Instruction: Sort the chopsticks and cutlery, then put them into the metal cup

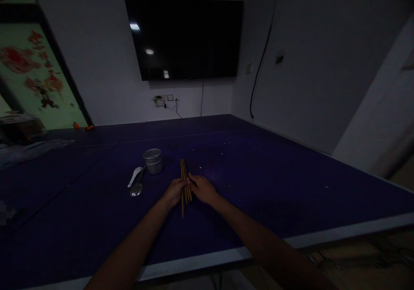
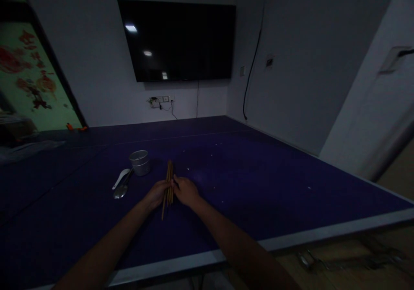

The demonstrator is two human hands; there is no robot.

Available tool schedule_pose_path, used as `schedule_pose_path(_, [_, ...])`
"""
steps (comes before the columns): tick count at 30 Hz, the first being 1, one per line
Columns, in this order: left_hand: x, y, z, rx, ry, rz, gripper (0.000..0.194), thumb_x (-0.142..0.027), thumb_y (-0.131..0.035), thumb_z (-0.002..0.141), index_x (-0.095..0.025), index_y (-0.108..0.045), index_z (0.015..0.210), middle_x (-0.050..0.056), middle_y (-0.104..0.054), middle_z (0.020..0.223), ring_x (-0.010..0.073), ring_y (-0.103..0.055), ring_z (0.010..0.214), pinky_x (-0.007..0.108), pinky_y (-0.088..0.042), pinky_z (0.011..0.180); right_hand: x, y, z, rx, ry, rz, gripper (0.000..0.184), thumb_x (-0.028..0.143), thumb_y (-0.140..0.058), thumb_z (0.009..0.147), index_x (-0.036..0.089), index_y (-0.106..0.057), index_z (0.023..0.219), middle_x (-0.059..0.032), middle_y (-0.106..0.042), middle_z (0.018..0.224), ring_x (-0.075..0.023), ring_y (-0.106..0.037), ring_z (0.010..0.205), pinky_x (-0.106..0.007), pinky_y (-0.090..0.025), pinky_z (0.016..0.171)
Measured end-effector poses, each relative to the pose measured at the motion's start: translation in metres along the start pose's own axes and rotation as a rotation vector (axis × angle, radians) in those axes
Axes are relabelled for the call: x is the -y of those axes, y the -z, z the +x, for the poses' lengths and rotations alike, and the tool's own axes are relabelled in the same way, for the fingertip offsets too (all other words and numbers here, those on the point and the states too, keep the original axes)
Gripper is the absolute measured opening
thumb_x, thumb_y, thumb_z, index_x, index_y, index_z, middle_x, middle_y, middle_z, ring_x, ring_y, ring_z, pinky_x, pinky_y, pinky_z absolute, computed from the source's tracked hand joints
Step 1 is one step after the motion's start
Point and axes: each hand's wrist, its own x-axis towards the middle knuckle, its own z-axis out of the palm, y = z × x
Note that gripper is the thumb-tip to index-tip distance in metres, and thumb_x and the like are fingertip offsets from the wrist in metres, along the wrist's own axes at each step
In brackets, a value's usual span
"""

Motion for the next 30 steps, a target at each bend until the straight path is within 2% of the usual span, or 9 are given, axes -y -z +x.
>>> schedule_pose_path(3, [-0.001,0.003,0.003,-0.01,0.033,-0.015,0.025,-0.033,-0.071,0.067,-0.011,-0.06,0.069,0.003,-0.062,0.055,0.0125,-0.057,0.047,0.024,-0.045,0.05,-0.001,-0.002,0.001,0.063,0.067,0.013,0.031,0.022,-0.039,0.091,0.017,-0.058,0.115,-0.0093,-0.066,0.107,-0.0177,-0.059,0.101,-0.028,-0.041,0.088])
schedule_pose_path(8, [-0.002,0.003,0.006,-0.03,0.066,0.001,0.017,-0.028,-0.063,0.072,-0.012,-0.06,0.074,0.002,-0.062,0.055,0.0122,-0.057,0.046,0.022,-0.046,0.048,-0.002,-0.002,0.002,0.049,0.13,0.068,0.034,0.015,-0.043,0.086,0.017,-0.056,0.118,-0.0092,-0.063,0.113,-0.018,-0.056,0.108,-0.028,-0.041,0.092])
schedule_pose_path(11, [0.0,0.003,0.007,-0.031,0.016,0.028,0.017,-0.028,-0.063,0.071,-0.012,-0.061,0.078,0.002,-0.063,0.059,0.0124,-0.059,0.05,0.022,-0.047,0.051,-0.002,-0.002,0.002,0.029,0.132,0.088,0.037,0.013,-0.043,0.084,0.016,-0.057,0.118,-0.0102,-0.061,0.118,-0.0194,-0.054,0.112,-0.03,-0.04,0.095])
schedule_pose_path(15, [0.002,0.006,0.007,-0.039,-0.076,0.126,0.028,-0.036,-0.065,0.07,-0.012,-0.061,0.083,0.002,-0.064,0.063,0.0126,-0.059,0.054,0.022,-0.046,0.054,-0.002,-0.002,0.002,0.038,0.136,0.103,0.038,0.014,-0.043,0.084,0.017,-0.058,0.119,-0.0091,-0.06,0.121,-0.0199,-0.054,0.113,-0.031,-0.041,0.096])
schedule_pose_path(20, [0.001,0.009,0.012,-0.106,-0.16,0.371,0.033,-0.043,-0.055,0.075,-0.011,-0.061,0.084,0.003,-0.064,0.065,0.0136,-0.059,0.055,0.024,-0.045,0.055,-0.001,0.001,0.001,0.057,0.127,0.11,0.04,0.013,-0.042,0.083,0.019,-0.057,0.12,-0.0068,-0.061,0.12,-0.0187,-0.055,0.112,-0.029,-0.04,0.096])
schedule_pose_path(27, [-0.011,0.004,0.016,-0.235,-0.278,0.925,0.029,-0.032,-0.044,0.081,-0.012,-0.065,0.079,0.007,-0.069,0.076,0.0184,-0.064,0.072,0.024,-0.045,0.064,-0.004,0.001,0.003,0.089,0.126,0.06,0.041,0.011,-0.041,0.083,0.021,-0.059,0.118,-0.0054,-0.064,0.114,-0.0179,-0.057,0.109,-0.029,-0.04,0.095])
schedule_pose_path(30, [-0.013,0.006,0.011,-0.253,-0.247,0.994,0.033,-0.032,-0.04,0.084,-0.012,-0.066,0.089,0.005,-0.067,0.066,0.0158,-0.063,0.061,0.023,-0.044,0.057,-0.007,0.0,0.003,0.096,0.133,0.02,0.036,0.011,-0.04,0.084,0.021,-0.063,0.11,-0.0044,-0.066,0.11,-0.0168,-0.058,0.105,-0.027,-0.041,0.092])
